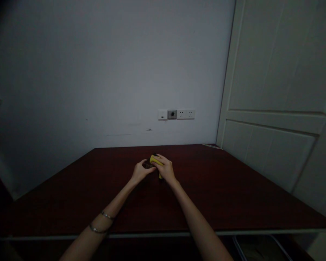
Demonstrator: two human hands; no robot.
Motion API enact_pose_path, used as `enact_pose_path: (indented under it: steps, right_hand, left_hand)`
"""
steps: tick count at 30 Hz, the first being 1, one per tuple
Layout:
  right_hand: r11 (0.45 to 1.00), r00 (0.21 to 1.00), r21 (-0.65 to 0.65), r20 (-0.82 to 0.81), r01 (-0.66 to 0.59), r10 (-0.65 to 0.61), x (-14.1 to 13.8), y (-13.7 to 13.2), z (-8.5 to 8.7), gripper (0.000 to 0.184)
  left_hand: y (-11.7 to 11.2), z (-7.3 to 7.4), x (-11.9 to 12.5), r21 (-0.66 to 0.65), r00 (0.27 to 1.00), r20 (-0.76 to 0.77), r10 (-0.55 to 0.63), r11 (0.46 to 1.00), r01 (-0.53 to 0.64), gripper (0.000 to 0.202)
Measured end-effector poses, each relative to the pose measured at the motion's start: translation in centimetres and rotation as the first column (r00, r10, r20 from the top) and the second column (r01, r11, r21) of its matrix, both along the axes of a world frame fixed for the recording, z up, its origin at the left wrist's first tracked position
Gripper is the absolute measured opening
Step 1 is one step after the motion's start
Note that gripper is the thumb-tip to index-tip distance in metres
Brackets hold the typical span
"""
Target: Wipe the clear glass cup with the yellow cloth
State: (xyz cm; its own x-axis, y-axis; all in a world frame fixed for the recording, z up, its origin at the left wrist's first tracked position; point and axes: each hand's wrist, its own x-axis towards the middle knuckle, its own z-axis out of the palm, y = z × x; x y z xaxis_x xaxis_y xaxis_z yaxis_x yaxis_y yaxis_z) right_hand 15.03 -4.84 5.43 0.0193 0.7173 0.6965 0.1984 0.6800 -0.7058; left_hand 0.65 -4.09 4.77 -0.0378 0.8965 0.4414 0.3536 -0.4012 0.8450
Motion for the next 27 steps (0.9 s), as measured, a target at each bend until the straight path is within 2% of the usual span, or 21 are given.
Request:
enact_pose_path:
  steps: [4,7,10,13,15,20,23,27]
  right_hand:
    - [0.996,0.995,0.049,0.082,-0.068,0.064,0.1,-0.3,0.0,0.027]
    - [0.998,0.998,0.047,0.041,-0.049,0.047,-0.1,-0.2,0.0,0.027]
    - [0.998,0.994,-0.050,-0.107,-0.031,0.025,-0.1,0.2,0.1,0.028]
    - [0.985,0.968,-0.154,-0.248,-0.076,0.036,0.2,0.6,0.3,0.035]
    - [0.983,0.959,-0.148,-0.275,-0.105,0.061,0.4,0.5,0.5,0.037]
    - [0.986,0.970,-0.039,-0.194,-0.159,0.149,0.4,-0.1,0.9,0.032]
    - [0.991,0.971,-0.029,-0.202,-0.134,0.125,0.1,-0.1,0.7,0.030]
    - [0.988,0.957,-0.133,-0.287,-0.076,0.035,-0.1,0.5,0.3,0.035]
  left_hand:
    - [0.2,-0.2,-0.1,-0.007,0.999,-0.031,0.020,1.000,-0.021,0.039]
    - [0.3,-0.3,0.0,-0.007,1.000,0.003,0.002,1.000,-0.002,0.041]
    - [0.0,-0.3,0.3,-0.033,0.988,0.113,-0.109,0.993,0.113,0.046]
    - [-0.3,-0.1,0.5,-0.087,0.939,0.274,-0.209,0.967,0.241,0.051]
    - [-0.5,0.0,0.5,-0.111,0.895,0.379,-0.234,0.949,0.295,0.053]
    - [-0.7,-0.2,0.3,-0.126,0.799,0.542,-0.260,0.915,0.383,0.051]
    - [-0.8,-0.3,0.4,-0.132,0.784,0.563,-0.259,0.909,0.396,0.049]
    - [-0.9,-0.2,0.7,-0.164,0.796,0.551,-0.249,0.903,0.396,0.050]
